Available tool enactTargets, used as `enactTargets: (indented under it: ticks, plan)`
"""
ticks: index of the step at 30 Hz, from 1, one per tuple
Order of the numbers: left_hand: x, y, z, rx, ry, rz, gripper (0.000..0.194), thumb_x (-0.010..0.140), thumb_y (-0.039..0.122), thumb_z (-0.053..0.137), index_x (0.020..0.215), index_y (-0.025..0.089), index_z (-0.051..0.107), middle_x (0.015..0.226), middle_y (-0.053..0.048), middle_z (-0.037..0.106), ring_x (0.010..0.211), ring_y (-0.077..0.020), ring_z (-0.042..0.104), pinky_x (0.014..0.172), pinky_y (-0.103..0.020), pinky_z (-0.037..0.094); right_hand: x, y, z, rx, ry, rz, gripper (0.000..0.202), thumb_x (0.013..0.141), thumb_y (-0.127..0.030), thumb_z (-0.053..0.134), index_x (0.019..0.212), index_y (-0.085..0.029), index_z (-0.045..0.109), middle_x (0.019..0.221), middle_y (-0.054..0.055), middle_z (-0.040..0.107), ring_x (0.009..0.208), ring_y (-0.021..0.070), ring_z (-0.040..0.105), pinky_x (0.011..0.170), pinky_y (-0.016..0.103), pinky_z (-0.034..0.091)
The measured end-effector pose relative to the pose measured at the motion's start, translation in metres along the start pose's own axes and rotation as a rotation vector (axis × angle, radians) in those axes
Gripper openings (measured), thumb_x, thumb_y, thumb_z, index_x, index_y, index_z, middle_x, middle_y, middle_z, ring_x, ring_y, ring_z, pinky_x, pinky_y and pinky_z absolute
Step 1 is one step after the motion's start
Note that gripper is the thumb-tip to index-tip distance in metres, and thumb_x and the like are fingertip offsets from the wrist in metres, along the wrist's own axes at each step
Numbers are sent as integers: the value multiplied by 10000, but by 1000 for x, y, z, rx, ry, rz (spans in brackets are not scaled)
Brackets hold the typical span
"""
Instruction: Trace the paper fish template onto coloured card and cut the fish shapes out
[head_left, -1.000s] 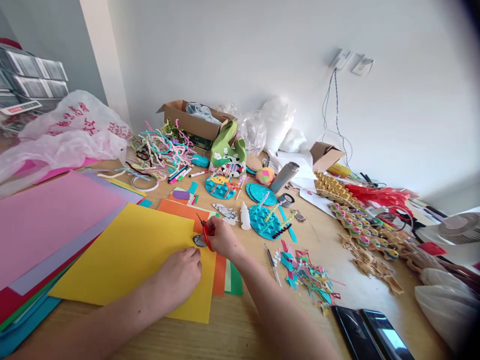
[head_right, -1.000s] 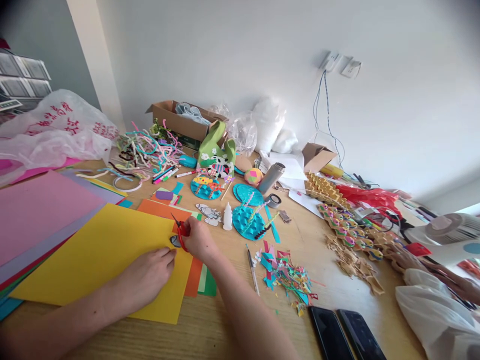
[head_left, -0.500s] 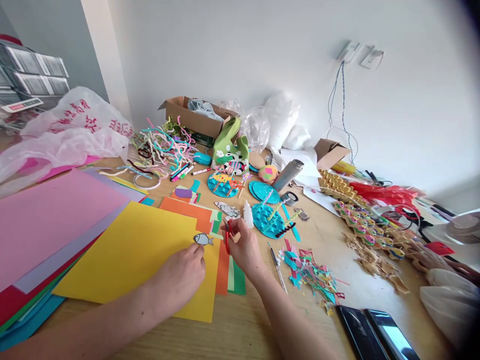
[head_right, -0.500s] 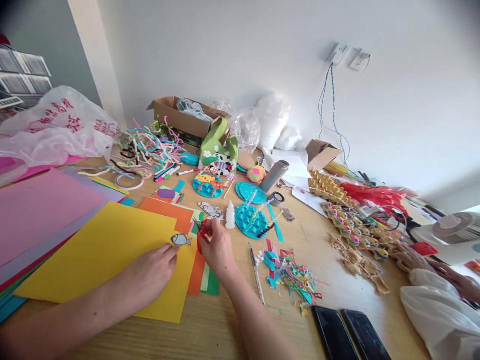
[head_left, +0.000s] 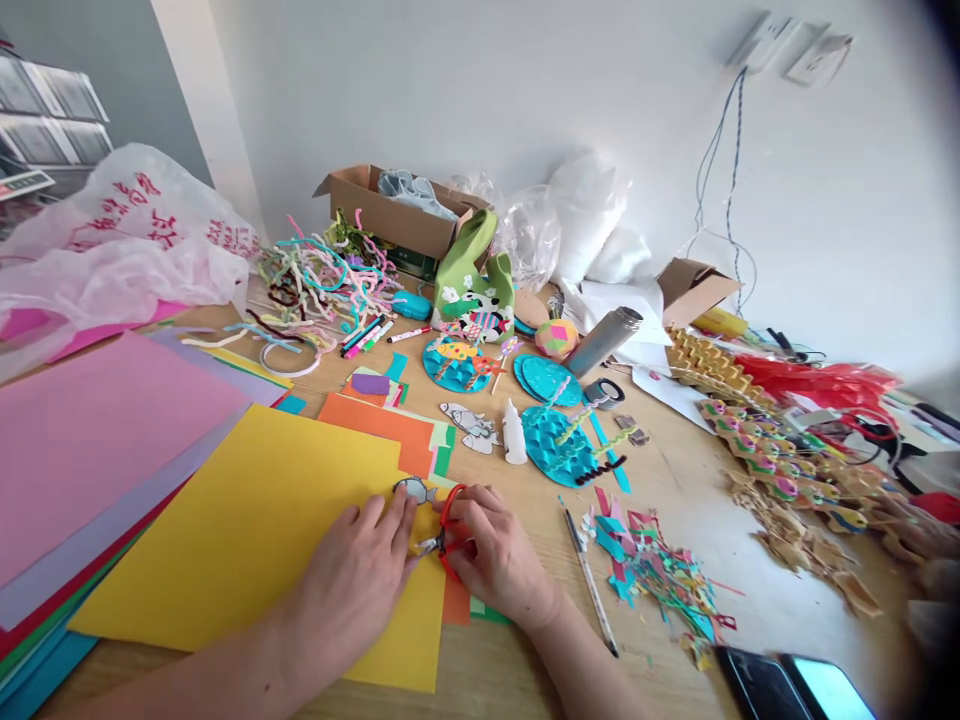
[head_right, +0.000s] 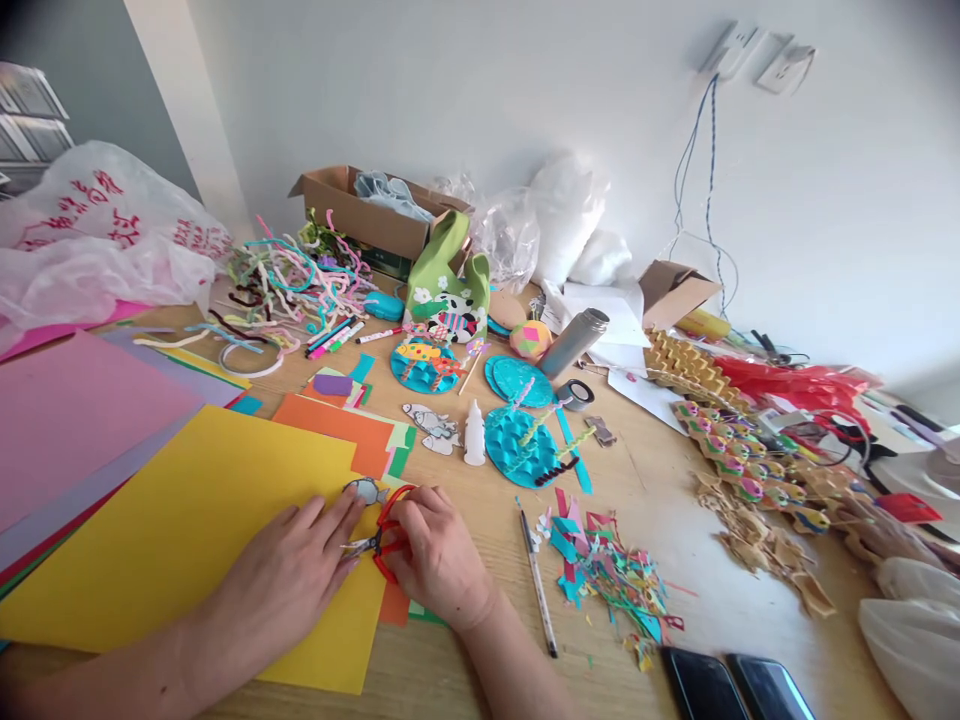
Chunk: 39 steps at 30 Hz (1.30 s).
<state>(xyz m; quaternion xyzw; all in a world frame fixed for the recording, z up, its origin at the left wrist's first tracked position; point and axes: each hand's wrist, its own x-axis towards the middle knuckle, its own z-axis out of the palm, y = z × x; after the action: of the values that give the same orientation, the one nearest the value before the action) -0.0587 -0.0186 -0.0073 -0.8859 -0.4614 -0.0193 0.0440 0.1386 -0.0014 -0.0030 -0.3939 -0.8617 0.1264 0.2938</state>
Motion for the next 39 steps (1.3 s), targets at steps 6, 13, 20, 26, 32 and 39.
enactTargets:
  ticks: [6,13,20,26,32,39]
  plan:
    - [2,-1,-6,-52,-64,0,403,914,294,450,1258,147,601,1338,-165,560,998,-289,566,751,-413,467,-3,1,1,-46,-49,-13,234,729,-46,457,880,-226,459,811,48,615,721,185,540,661,305,423]
    - [3,-4,-6,-44,-55,13,426,924,295,426,1302,155,563,1330,-146,567,966,-275,555,721,-402,445,-5,4,1,-63,-17,-10,214,724,-51,456,841,-230,442,719,22,585,642,168,505,613,289,393]
    - [4,-6,-2,-67,-45,8,469,938,355,410,1370,190,493,1311,-102,585,933,-248,535,728,-389,423,-4,3,0,-63,-1,11,191,754,-57,455,836,-229,438,682,5,558,610,158,475,586,275,374]
    - [2,-6,-1,-70,-35,10,442,943,340,404,1339,188,526,1358,-98,555,981,-249,527,754,-386,422,-6,4,1,-54,6,19,186,747,-64,466,834,-228,449,681,4,573,602,156,486,581,269,367]
    - [2,-7,-1,-44,15,27,431,956,332,381,1302,154,567,1320,-97,593,950,-253,538,751,-403,434,-5,4,2,-28,35,34,209,706,-55,472,825,-226,459,677,-6,571,601,148,485,588,259,368]
    - [2,-8,-3,-44,54,22,397,959,286,389,1276,159,591,1279,-70,631,929,-238,559,772,-388,429,-3,6,3,14,94,12,251,668,-40,467,837,-226,458,666,-7,553,586,148,470,563,257,359]
